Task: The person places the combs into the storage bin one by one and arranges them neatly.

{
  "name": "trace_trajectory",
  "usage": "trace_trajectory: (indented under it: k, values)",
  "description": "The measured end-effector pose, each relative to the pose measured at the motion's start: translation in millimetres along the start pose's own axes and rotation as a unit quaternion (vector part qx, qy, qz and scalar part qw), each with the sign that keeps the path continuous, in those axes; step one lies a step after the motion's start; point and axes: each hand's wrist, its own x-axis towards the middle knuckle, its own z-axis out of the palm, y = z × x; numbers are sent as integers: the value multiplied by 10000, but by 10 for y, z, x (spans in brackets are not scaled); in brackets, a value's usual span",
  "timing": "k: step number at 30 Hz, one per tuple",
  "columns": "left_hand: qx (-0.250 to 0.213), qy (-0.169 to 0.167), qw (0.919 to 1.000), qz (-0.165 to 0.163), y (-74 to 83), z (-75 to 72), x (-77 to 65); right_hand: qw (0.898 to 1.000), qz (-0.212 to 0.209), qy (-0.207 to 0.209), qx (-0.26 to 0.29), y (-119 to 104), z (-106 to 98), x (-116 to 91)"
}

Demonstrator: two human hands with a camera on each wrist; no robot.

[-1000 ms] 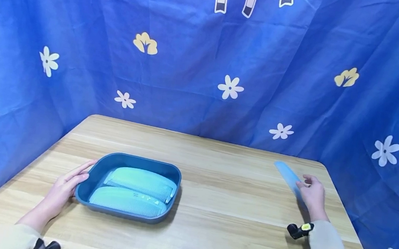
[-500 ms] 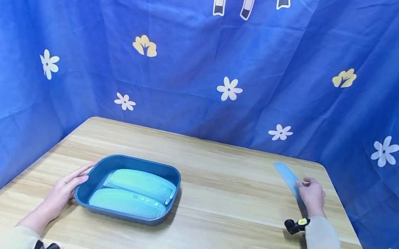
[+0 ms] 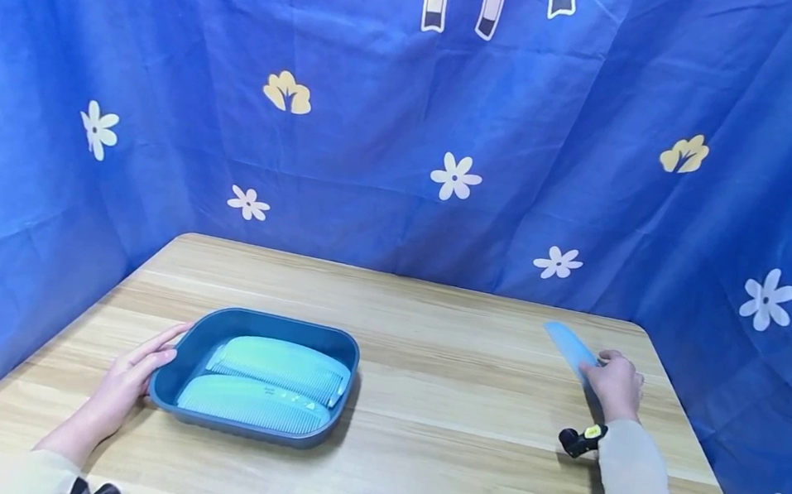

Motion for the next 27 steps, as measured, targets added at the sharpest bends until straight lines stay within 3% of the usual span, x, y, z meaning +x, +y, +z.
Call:
trace_trajectory:
  k: [12, 27]
  values:
    - [68, 33, 10000, -18, 3, 57, 51, 9982, 366, -463, -124, -29, -144, 59]
    - [-22, -88, 10000, -18, 1, -39, 34, 9994, 46, -278, 190, -92, -59, 24]
